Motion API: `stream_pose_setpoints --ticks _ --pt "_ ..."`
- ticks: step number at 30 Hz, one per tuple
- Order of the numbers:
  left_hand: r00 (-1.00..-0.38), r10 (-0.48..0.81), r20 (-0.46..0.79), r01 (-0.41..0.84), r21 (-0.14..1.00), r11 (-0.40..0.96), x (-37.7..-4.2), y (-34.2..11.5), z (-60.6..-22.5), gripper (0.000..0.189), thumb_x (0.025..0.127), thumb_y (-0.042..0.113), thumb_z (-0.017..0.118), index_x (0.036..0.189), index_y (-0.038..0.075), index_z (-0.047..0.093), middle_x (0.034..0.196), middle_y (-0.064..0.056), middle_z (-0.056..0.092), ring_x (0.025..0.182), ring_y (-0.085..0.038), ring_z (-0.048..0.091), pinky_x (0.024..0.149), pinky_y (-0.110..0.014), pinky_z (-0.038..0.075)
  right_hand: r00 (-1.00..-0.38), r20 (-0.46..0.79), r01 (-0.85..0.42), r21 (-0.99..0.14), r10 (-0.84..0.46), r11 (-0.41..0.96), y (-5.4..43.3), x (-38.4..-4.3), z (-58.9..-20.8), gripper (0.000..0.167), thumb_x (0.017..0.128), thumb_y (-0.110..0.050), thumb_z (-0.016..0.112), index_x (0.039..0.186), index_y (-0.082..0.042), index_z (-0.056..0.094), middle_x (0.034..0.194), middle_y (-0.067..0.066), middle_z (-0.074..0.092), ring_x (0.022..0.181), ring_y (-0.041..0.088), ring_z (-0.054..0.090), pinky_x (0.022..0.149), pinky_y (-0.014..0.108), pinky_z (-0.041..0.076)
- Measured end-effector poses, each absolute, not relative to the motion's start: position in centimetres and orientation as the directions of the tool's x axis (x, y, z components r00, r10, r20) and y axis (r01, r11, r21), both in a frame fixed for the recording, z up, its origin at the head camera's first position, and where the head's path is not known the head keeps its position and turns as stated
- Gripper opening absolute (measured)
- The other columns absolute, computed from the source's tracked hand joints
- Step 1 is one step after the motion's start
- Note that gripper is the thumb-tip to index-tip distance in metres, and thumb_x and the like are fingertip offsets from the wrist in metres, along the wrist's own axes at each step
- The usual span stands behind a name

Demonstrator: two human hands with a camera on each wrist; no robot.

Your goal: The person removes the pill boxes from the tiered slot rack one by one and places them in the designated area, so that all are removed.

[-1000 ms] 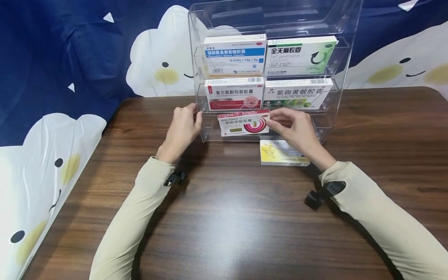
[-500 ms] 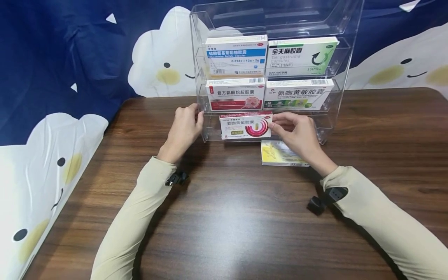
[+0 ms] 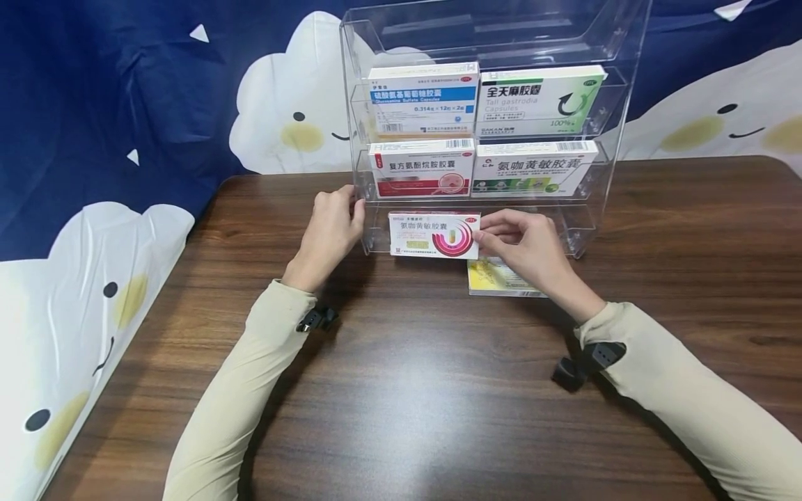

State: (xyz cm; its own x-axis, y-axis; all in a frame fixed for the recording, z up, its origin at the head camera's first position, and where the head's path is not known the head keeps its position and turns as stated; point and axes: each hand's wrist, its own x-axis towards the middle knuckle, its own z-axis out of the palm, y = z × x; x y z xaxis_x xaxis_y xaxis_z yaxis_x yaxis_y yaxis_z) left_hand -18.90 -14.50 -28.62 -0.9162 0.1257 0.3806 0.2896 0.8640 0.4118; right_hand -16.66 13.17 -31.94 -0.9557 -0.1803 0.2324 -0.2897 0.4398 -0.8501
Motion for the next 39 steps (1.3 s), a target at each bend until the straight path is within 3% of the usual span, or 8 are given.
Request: stream_pose_setpoints --ticks 10,17,21,32,35,37,39 --pt "-0.911 0.133 0.391 0.303 0.414 0.858 -19.0 -14.5 -28.7 0.018 0.092 0.005 0.053 0.093 -0.009 0.065 0.084 -0.025 0.069 0.083 -0.043 0.062 0.077 -0.047 0.048 -0.960 0.122 -0.230 -0.857 -0.252 0.461 12.9 -16.2 -31.8 0.021 0.086 -0.014 0.072 0.098 0.002 0.069 0.087 0.014 0.072 0.067 0.004 0.067 0.062 0.019 0.052" --pt "-0.913 0.130 0.386 0.298 0.418 0.858 -18.9 -14.5 -28.7 0.019 0.093 0.005 0.053 0.094 -0.010 0.065 0.085 -0.025 0.069 0.083 -0.043 0.062 0.077 -0.047 0.048 -0.955 -0.053 -0.030 -0.962 -0.293 0.271 12.4 -15.8 -31.8 0.024 0.086 -0.004 0.070 0.103 0.011 0.061 0.073 0.004 0.064 0.067 0.011 0.067 0.067 0.034 0.057" --pt "-0.914 0.129 0.384 0.297 0.418 0.859 -18.9 -14.5 -28.6 0.019 0.093 0.004 0.052 0.095 -0.010 0.065 0.085 -0.025 0.069 0.083 -0.041 0.063 0.076 -0.046 0.049 -0.947 -0.091 0.019 -0.973 -0.308 0.228 12.0 -15.4 -32.0 0.025 0.086 -0.004 0.069 0.103 0.012 0.059 0.071 0.001 0.060 0.066 0.013 0.067 0.068 0.036 0.056" --pt "-0.900 0.127 0.418 0.314 0.416 0.853 -19.2 -14.6 -29.2 0.018 0.092 0.005 0.051 0.091 -0.009 0.064 0.079 -0.023 0.068 0.078 -0.043 0.060 0.074 -0.045 0.048 -0.911 -0.176 0.102 -0.972 -0.373 0.210 11.4 -15.2 -32.4 0.040 0.091 -0.004 0.064 0.124 0.009 0.045 0.080 0.015 0.069 0.066 0.022 0.069 0.067 0.040 0.057" --pt "-0.896 0.127 0.425 0.317 0.413 0.854 -19.2 -14.6 -29.2 0.018 0.091 0.005 0.051 0.088 -0.008 0.063 0.078 -0.023 0.067 0.077 -0.042 0.060 0.073 -0.046 0.048 -0.910 -0.135 0.028 -0.963 -0.392 0.268 11.5 -15.0 -32.3 0.038 0.092 -0.006 0.063 0.123 0.008 0.046 0.078 0.016 0.068 0.061 0.023 0.067 0.061 0.039 0.057" --pt "-0.895 0.130 0.427 0.320 0.412 0.853 -19.2 -14.6 -29.2 0.018 0.092 0.005 0.051 0.088 -0.008 0.063 0.077 -0.023 0.067 0.076 -0.042 0.060 0.071 -0.045 0.048 -0.915 -0.026 -0.140 -0.915 -0.403 0.378 11.5 -14.8 -32.2 0.032 0.091 -0.009 0.064 0.117 0.006 0.052 0.071 0.011 0.067 0.054 0.019 0.064 0.055 0.035 0.055" --pt "-0.899 0.139 0.416 0.323 0.413 0.851 -18.9 -14.5 -28.8 0.018 0.092 0.003 0.051 0.089 -0.010 0.063 0.078 -0.024 0.067 0.076 -0.041 0.061 0.071 -0.046 0.048 -0.894 0.130 -0.355 -0.790 -0.429 0.499 11.4 -14.5 -32.0 0.023 0.089 -0.009 0.067 0.108 0.003 0.060 0.066 0.005 0.065 0.051 0.014 0.059 0.051 0.031 0.052"
